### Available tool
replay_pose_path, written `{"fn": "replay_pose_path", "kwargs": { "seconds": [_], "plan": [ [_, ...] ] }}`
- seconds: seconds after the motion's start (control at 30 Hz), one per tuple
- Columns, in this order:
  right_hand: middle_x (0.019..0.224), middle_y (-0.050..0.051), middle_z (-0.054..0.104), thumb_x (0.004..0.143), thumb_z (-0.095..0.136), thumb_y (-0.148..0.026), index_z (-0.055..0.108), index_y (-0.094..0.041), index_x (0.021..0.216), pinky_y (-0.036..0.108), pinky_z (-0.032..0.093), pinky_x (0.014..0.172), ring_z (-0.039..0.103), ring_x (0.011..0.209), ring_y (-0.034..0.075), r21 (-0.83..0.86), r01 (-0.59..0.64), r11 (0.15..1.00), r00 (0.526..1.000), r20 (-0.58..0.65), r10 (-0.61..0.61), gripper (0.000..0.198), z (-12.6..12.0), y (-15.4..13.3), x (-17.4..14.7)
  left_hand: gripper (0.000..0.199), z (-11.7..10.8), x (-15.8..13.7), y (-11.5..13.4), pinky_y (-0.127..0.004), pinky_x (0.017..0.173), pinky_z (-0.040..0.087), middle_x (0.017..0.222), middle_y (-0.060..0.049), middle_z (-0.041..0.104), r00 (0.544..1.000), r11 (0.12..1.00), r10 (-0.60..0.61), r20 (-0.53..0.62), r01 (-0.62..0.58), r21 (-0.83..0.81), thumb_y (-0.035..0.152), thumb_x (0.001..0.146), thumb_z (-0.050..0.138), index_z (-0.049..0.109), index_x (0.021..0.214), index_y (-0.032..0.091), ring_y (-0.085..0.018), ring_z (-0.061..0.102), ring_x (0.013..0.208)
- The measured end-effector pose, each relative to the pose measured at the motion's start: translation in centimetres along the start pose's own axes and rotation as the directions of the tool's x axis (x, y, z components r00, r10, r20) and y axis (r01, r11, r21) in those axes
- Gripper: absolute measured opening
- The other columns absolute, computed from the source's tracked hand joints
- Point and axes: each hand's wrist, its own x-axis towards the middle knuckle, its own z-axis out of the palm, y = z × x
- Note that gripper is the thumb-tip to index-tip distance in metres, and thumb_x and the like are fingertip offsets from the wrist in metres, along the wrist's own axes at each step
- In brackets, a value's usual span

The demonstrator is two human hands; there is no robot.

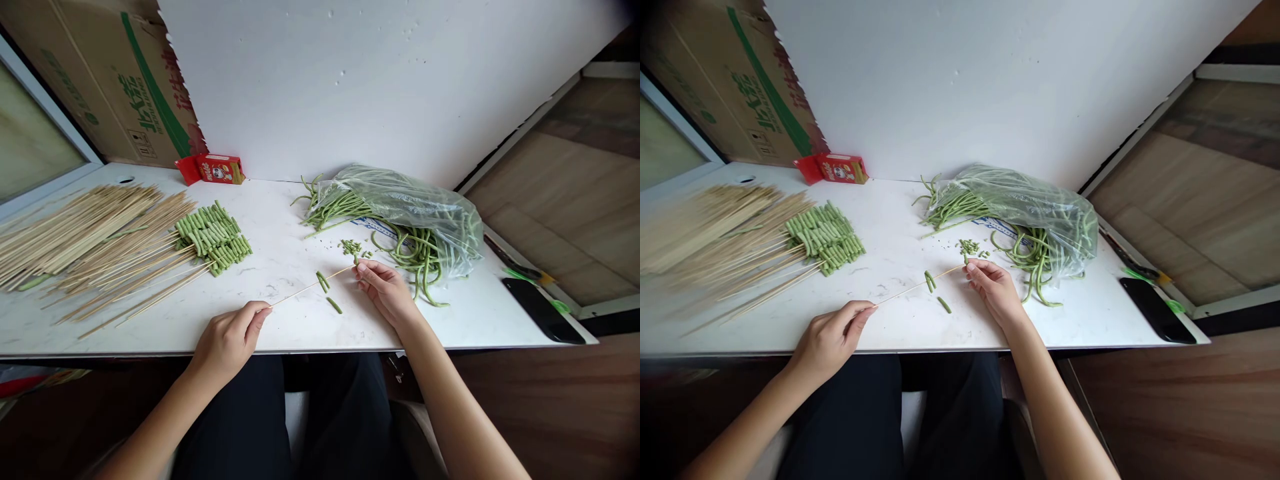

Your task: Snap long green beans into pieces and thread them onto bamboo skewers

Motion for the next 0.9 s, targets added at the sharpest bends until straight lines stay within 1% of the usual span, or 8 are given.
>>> {"fn": "replay_pose_path", "kwargs": {
  "seconds": [0.3, 0.6, 0.9],
  "plan": [
    [0.095, 0.004, 0.074, 0.075, 0.093, -0.048, 0.081, -0.025, 0.095, 0.029, 0.052, 0.067, 0.062, 0.08, 0.017, -0.029, 0.014, 0.999, 1.0, 0.003, -0.014, 0.033, -0.09, 0.15, 0.04, 0.012, -0.1, 0.15, 0.14, -0.023, 0.062, 0.054, 0.086, -0.002, 0.08, 1.0, 1.0, -0.001, 0.001, 0.001, -0.007, 0.026, 0.108, 0.055, 0.065, 0.109, 0.019, -0.014, 0.074, 0.064],
    [0.093, 0.003, 0.074, 0.075, 0.094, -0.045, 0.082, -0.024, 0.095, 0.028, 0.051, 0.068, 0.06, 0.075, 0.014, -0.015, 0.008, 1.0, 1.0, 0.009, -0.008, 0.031, -0.04, 0.13, -0.01, 0.01, -0.18, 0.03, 0.04, -0.023, 0.061, 0.052, 0.085, -0.001, 0.079, 1.0, 1.0, 0.003, 0.004, -0.003, -0.022, 0.024, 0.107, 0.057, 0.065, 0.108, 0.019, -0.013, 0.072, 0.063],
    [0.092, 0.003, 0.072, 0.074, 0.095, -0.041, 0.082, -0.024, 0.092, 0.026, 0.05, 0.067, 0.059, 0.077, 0.014, 0.03, -0.005, 1.0, 1.0, 0.014, 0.005, 0.028, 0.16, -0.14, -0.12, 0.011, -0.14, 0.02, 0.03, -0.023, 0.061, 0.052, 0.084, -0.002, 0.08, 1.0, 1.0, -0.002, 0.008, 0.002, -0.013, 0.024, 0.107, 0.057, 0.066, 0.108, 0.018, -0.013, 0.073, 0.063]
  ]
}}
